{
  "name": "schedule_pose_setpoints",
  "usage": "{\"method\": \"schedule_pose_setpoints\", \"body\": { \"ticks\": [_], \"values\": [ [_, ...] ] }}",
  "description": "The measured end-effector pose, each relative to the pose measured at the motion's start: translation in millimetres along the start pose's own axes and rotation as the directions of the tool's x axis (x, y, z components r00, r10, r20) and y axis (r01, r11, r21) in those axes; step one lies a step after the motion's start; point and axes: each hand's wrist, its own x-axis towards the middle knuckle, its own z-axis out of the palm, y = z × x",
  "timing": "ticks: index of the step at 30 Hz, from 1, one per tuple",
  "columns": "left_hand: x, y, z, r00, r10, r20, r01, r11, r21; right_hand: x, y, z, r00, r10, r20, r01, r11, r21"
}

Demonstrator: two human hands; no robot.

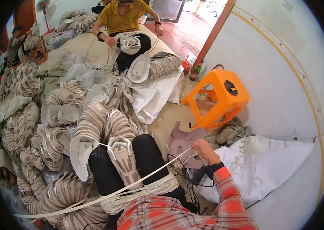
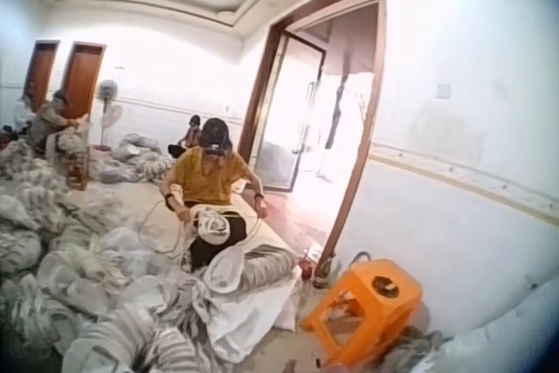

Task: The recorder is lacing and tying white sneaker-style shoe components while sitting among a large pile of components.

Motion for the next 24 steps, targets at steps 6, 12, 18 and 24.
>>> {"method": "schedule_pose_setpoints", "body": {
  "ticks": [6,12,18,24],
  "values": [
    [24,-48,23,0.955,-0.16,0.252,0.063,0.934,0.353,-27,38,42,0.558,0.83,0.006,-0.761,0.509,0.403],
    [-8,-96,-22,0.844,-0.44,0.308,0.096,0.688,0.719,-37,32,68,0.616,0.776,0.135,0.118,-0.261,0.958],
    [-77,101,185,0.921,0.324,-0.216,-0.279,0.936,0.217,30,-133,55,0.861,0.448,0.24,-0.449,0.449,0.773],
    [-144,256,358,0.832,0.471,0.294,-0.38,0.869,-0.317,61,-201,137,0.993,-0.061,0.104,0.015,0.919,0.393]
  ]
}}
